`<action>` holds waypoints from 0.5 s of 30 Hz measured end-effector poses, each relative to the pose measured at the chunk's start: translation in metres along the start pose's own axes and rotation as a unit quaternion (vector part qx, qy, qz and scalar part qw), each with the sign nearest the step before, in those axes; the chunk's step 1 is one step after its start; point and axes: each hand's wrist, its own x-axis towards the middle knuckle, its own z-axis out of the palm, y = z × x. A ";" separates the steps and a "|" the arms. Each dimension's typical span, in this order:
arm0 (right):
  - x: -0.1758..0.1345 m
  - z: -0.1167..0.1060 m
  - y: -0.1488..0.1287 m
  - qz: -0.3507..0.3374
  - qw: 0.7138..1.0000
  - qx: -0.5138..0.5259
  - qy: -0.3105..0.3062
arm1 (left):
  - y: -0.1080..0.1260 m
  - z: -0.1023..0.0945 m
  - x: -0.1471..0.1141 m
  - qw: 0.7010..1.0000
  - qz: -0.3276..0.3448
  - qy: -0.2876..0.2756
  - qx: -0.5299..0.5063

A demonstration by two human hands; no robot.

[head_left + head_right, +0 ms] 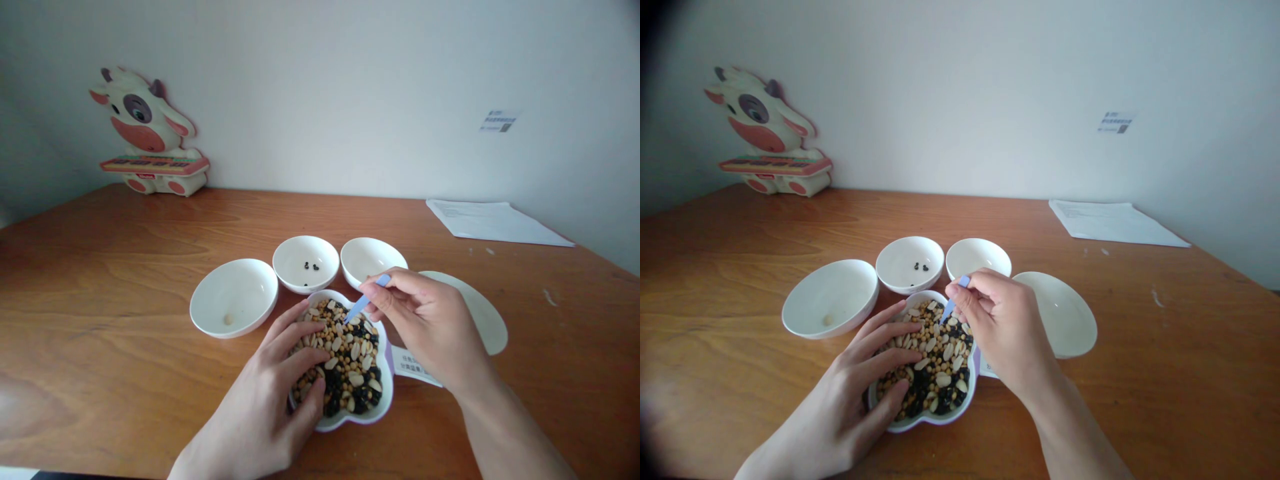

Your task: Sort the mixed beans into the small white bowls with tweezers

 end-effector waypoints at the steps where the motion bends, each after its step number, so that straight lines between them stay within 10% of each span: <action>1: 0.000 0.000 0.000 -0.004 1.000 -0.004 -0.007 | 0.000 0.000 0.000 1.000 -0.001 0.000 0.000; 15: -0.001 0.000 0.005 -0.016 0.996 -0.079 -0.036 | 0.000 -0.001 0.002 1.000 -0.007 0.000 0.000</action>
